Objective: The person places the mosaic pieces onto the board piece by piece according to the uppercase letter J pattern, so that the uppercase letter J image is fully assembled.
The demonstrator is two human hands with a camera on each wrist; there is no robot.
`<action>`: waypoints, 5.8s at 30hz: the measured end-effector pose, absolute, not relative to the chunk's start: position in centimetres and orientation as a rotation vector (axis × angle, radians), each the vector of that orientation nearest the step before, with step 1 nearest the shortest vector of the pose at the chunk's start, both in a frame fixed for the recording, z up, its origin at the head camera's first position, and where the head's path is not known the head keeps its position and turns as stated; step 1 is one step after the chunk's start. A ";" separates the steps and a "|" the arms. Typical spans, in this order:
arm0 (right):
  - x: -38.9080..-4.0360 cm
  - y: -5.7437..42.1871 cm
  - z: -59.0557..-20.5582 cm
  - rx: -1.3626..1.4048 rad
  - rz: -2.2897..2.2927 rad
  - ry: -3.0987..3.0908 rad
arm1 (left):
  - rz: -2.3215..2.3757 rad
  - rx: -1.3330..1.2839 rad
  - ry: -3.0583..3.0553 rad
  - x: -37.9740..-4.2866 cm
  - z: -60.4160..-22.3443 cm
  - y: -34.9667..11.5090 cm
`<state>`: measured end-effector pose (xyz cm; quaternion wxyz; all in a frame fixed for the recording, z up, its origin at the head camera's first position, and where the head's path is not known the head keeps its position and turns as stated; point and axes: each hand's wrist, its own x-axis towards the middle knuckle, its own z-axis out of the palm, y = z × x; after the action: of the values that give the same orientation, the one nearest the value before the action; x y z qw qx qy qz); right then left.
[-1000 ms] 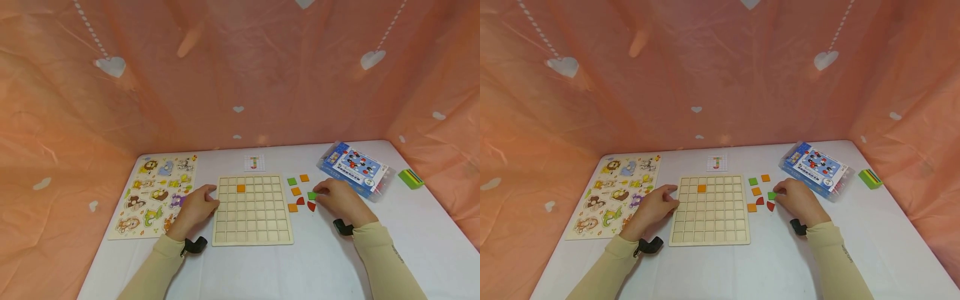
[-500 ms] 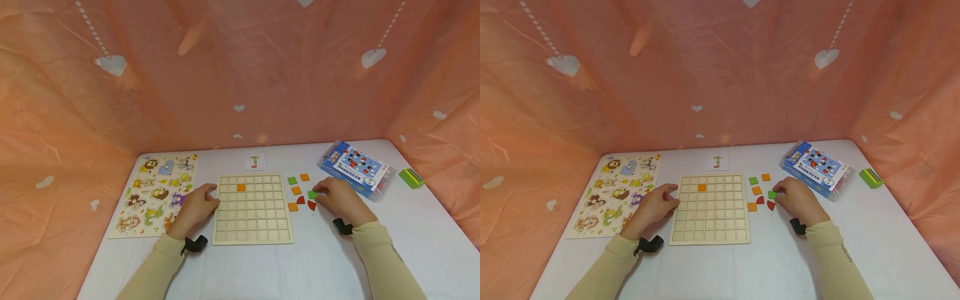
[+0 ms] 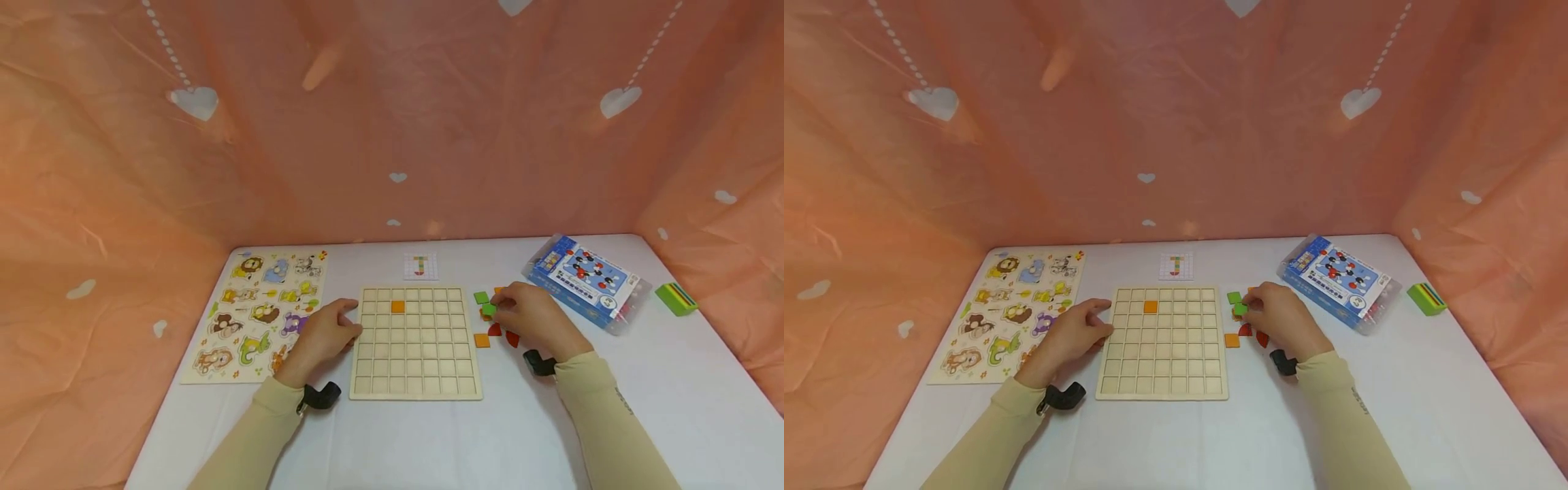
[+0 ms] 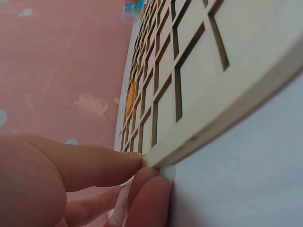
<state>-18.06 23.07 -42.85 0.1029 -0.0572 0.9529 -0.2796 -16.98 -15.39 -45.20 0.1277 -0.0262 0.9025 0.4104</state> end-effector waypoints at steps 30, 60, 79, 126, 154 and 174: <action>-21.3 10.9 -43.7 -0.517 -0.788 2.824 | 1.194 -0.106 2.628 -16.9 -45.3 -15.2; -21.6 10.6 -44.0 -0.574 -0.753 2.852 | 1.190 -0.078 2.634 -17.1 -45.2 -15.5; -20.9 19.8 -42.6 -0.279 -0.907 2.870 | 1.183 -0.093 2.630 -17.1 -45.3 -15.3; -21.1 24.4 -43.2 -0.111 -0.887 2.816 | 1.181 -0.071 2.632 -17.1 -45.4 -15.6; -21.7 13.6 -43.6 -0.525 -0.761 2.839 | 1.183 -0.079 2.634 -17.0 -45.1 -15.5; -21.5 12.8 -43.9 -0.572 -0.701 2.889 | 1.177 -0.084 2.644 -17.1 -45.2 -15.6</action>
<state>-21.53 12.82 -43.87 0.0572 -0.1885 0.9528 -0.2311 -17.05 -15.62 -45.24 0.1227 -0.0289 0.9062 0.4036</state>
